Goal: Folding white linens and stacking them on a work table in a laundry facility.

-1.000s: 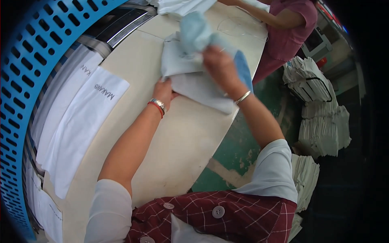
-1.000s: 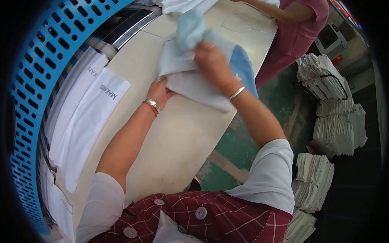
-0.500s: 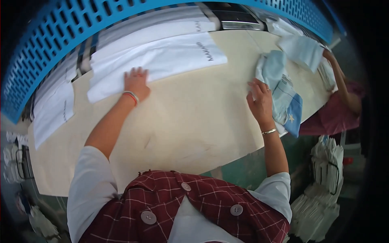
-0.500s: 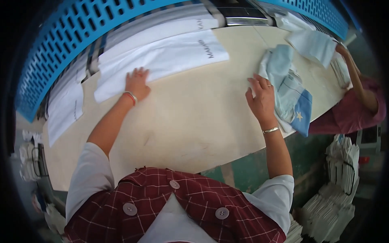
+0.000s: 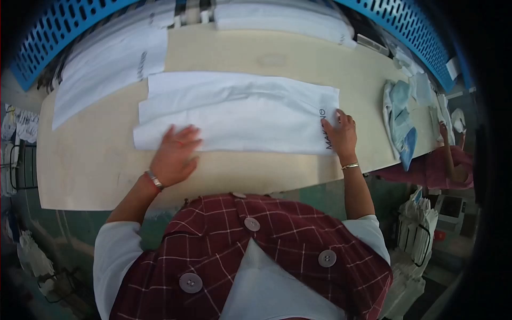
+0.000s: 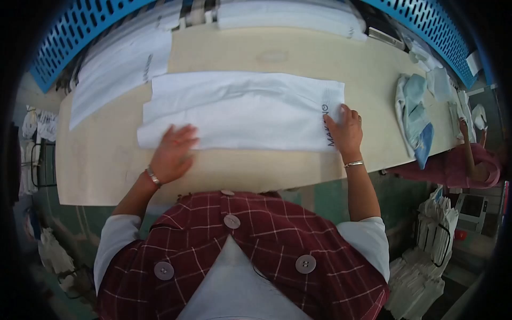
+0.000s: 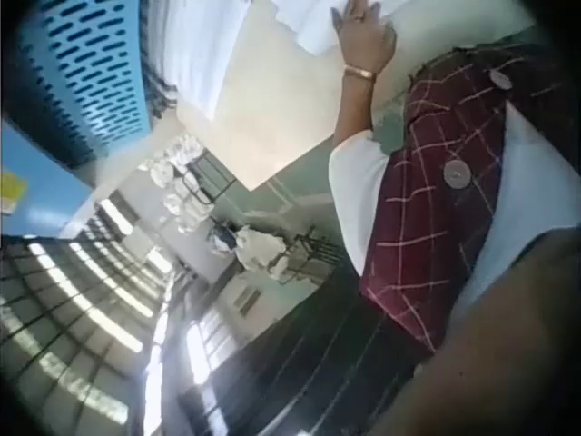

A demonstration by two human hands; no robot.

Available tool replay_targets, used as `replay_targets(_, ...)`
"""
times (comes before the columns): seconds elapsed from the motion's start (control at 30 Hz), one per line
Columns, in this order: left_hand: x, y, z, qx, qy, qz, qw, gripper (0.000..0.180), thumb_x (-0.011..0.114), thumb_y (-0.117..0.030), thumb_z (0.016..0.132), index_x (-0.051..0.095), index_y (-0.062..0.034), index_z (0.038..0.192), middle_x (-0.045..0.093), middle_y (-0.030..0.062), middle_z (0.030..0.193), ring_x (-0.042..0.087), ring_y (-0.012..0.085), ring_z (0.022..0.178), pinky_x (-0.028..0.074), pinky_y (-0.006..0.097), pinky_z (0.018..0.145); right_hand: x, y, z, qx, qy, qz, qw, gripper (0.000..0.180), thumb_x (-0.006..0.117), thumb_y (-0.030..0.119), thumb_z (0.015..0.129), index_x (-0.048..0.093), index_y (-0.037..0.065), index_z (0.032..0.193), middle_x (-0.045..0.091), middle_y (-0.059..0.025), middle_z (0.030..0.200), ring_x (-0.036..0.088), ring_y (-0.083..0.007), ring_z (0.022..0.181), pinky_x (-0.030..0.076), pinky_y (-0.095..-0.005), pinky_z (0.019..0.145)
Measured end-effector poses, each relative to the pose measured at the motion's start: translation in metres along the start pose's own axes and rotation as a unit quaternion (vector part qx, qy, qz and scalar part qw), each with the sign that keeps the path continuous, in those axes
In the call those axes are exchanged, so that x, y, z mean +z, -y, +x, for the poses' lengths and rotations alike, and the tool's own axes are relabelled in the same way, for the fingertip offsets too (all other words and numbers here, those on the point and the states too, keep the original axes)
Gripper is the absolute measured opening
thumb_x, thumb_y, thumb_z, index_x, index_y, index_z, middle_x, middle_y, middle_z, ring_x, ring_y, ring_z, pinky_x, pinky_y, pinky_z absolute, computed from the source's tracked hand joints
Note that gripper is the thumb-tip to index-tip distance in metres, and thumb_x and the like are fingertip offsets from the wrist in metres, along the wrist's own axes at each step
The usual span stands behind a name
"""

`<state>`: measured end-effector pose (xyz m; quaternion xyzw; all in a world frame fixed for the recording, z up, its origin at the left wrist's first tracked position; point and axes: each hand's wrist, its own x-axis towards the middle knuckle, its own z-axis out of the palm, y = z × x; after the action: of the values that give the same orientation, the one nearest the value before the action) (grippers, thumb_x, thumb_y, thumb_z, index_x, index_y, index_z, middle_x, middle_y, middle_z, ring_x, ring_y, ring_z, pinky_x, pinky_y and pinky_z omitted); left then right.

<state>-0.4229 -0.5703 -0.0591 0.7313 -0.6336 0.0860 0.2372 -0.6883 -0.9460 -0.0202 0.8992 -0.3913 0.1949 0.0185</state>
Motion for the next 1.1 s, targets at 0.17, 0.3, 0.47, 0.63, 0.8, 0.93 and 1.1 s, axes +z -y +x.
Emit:
replay_targets(0.17, -0.027, 0.086, -0.083, -0.358, -0.198, 0.009, 0.913, 0.043, 0.069, -0.026, 0.079, 0.056, 0.0001, 0.11, 0.06, 0.0169, 0.111, 0.055, 0.0328, 0.105, 0.044, 0.042, 0.09, 0.011, 0.056, -0.056, 0.134, 0.01, 0.093, 0.987, 0.059, 0.072, 0.039, 0.074, 0.054, 0.006, 0.119, 0.061, -0.0138, 0.102, 0.06, -0.0299, 0.091, 0.05, -0.038, 0.079)
replay_targets(0.3, -0.029, 0.109, -0.068, -0.493, -0.171, -0.072, 0.85, 0.038, 0.071, -0.027, 0.077, 0.058, -0.0008, 0.101, 0.061, 0.0163, 0.105, 0.057, 0.0321, 0.096, 0.046, 0.039, 0.083, 0.001, 0.046, -0.051, 0.222, 0.049, 0.087, 0.97, 0.049, 0.071, 0.035, 0.076, 0.056, 0.003, 0.111, 0.062, -0.0127, 0.09, 0.061, -0.0291, 0.079, 0.049, -0.0386, 0.073)
replay_targets(0.47, -0.046, 0.099, -0.062, -0.362, -0.194, -0.097, 0.907, 0.027, 0.072, -0.023, 0.077, 0.057, -0.0035, 0.089, 0.061, 0.0122, 0.092, 0.059, 0.0272, 0.086, 0.048, 0.036, 0.074, 0.006, 0.047, -0.039, 0.07, -0.063, 0.162, 0.982, 0.034, 0.068, 0.027, 0.08, 0.054, 0.001, 0.096, 0.061, -0.0159, 0.08, 0.061, -0.0309, 0.075, 0.047, -0.0404, 0.068)
replay_targets(0.63, -0.034, 0.106, -0.12, -0.385, -0.251, 0.037, 0.888, 0.022, 0.071, -0.017, 0.076, 0.054, -0.0047, 0.081, 0.057, 0.0082, 0.071, 0.058, 0.0207, 0.068, 0.047, 0.033, 0.065, 0.013, 0.06, -0.019, -0.012, 0.005, 0.112, 0.994, 0.025, 0.065, 0.021, 0.083, 0.052, 0.0, 0.089, 0.058, -0.0215, 0.077, 0.059, -0.0384, 0.072, 0.046, -0.0419, 0.063)
replay_targets(0.8, -0.057, 0.104, -0.162, -0.528, -0.199, 0.027, 0.825, 0.021, 0.071, -0.018, 0.077, 0.055, -0.0055, 0.081, 0.057, 0.0071, 0.068, 0.058, 0.0211, 0.062, 0.047, 0.033, 0.06, 0.019, 0.092, -0.004, -0.084, 0.067, 0.154, 0.982, 0.024, 0.063, 0.021, 0.084, 0.051, 0.0, 0.087, 0.059, -0.0225, 0.074, 0.058, -0.0426, 0.07, 0.046, -0.0444, 0.06)
replay_targets(0.93, -0.105, 0.08, -0.173, -0.564, -0.186, 0.02, 0.804, 0.02, 0.071, -0.018, 0.078, 0.056, -0.0058, 0.082, 0.057, 0.008, 0.068, 0.058, 0.0228, 0.062, 0.047, 0.034, 0.058, 0.015, 0.123, 0.014, -0.166, 0.085, 0.152, 0.971, 0.024, 0.062, 0.021, 0.084, 0.052, -0.001, 0.086, 0.06, -0.0225, 0.074, 0.058, -0.0433, 0.07, 0.046, -0.0454, 0.059)
replay_targets(1.1, -0.154, 0.066, -0.183, -0.409, -0.358, 0.171, 0.822, 0.017, 0.07, -0.017, 0.076, 0.057, -0.0056, 0.081, 0.057, 0.0102, 0.071, 0.056, 0.0289, 0.067, 0.047, 0.038, 0.062, -0.002, 0.152, 0.004, -0.158, 0.121, 0.238, 0.951, 0.025, 0.062, 0.02, 0.083, 0.053, -0.002, 0.089, 0.061, -0.0229, 0.077, 0.06, -0.0409, 0.073, 0.047, -0.0438, 0.063)
